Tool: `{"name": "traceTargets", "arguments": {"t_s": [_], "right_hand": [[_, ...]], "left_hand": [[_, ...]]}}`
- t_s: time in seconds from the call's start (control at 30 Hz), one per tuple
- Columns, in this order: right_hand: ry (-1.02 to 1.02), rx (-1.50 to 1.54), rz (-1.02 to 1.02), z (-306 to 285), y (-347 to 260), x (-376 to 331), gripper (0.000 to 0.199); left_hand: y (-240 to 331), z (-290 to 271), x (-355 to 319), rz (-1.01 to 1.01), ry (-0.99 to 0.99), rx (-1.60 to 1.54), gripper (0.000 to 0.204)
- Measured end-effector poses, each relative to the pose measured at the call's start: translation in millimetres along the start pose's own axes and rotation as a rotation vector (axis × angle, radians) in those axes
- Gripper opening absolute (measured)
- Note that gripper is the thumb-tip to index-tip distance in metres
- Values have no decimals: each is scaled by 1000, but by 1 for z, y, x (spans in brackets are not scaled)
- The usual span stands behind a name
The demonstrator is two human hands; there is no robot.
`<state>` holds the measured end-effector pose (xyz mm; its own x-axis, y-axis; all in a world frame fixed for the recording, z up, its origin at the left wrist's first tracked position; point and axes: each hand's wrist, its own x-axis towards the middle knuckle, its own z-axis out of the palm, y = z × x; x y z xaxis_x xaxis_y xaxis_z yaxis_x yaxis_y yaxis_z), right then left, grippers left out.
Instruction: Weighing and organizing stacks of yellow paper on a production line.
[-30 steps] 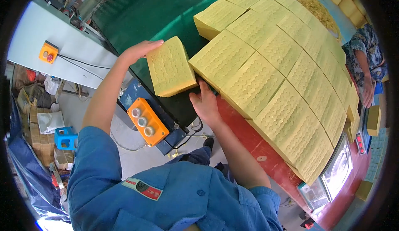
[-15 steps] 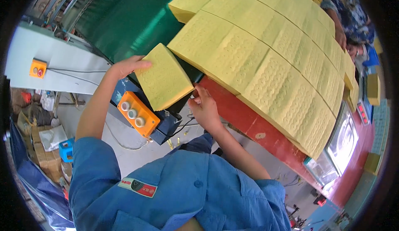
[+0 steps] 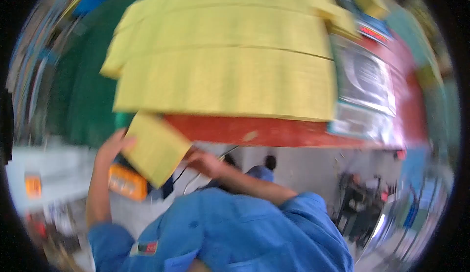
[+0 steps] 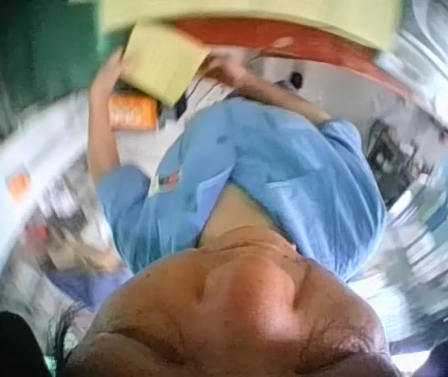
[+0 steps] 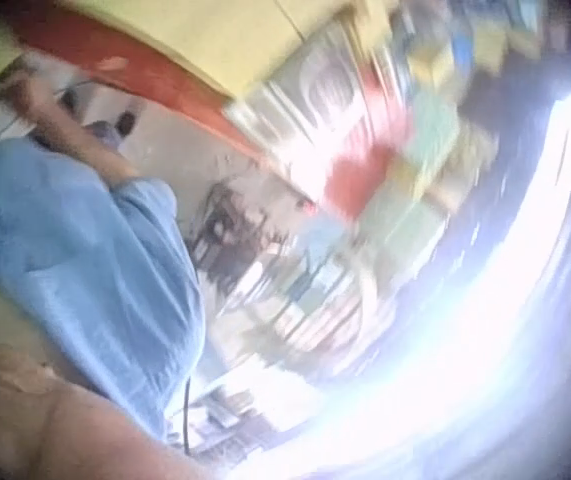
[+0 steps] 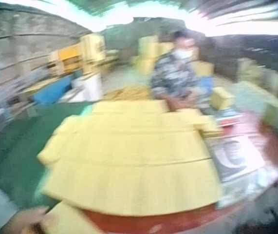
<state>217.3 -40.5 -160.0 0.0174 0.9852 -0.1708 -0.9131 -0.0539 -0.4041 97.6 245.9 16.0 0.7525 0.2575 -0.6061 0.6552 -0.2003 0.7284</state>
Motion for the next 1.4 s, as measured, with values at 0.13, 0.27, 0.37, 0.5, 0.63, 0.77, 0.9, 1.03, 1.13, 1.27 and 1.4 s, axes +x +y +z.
{"name": "traceTargets", "arguments": {"t_s": [0.13, 0.27, 0.37, 0.5, 0.63, 0.77, 0.9, 1.03, 1.13, 1.27, 1.4], "right_hand": [[-82, 229, 17, 10, 11, 11, 48], [-146, 208, 20, 15, -12, 0, 57], [-121, 76, 9, 29, -24, -1, 52], [-223, 13, -78, 47, -46, -26, 62], [-489, -91, -201, 85, -101, -77, 61], [-705, 11, -390, 87, -173, -150, 66], [80, -278, -496, 59, -235, -255, 63], [445, -574, -925, -39, -265, -347, 52], [519, -331, -1049, -10, -346, -420, 43], [836, -1157, -1271, 24, -425, -480, 39], [1094, -1835, -1194, 46, -463, -472, 34]], "left_hand": [[4, 44, -45, 154, 701, 662, 55], [50, 119, -76, 288, 840, 763, 52], [25, 139, -67, 265, 860, 690, 48], [27, 163, -78, 436, 911, 498, 46], [128, 221, -115, 597, 998, 409, 63], [116, 258, -93, 683, 1049, -161, 51], [258, 326, -43, 1176, 880, 683, 63], [344, 405, 27, 1338, 842, 867, 43], [394, 458, 71, 1263, 650, 448, 40], [433, 509, 128, 730, -138, -781, 46], [459, 526, 175, 500, -382, -1219, 61]]}}
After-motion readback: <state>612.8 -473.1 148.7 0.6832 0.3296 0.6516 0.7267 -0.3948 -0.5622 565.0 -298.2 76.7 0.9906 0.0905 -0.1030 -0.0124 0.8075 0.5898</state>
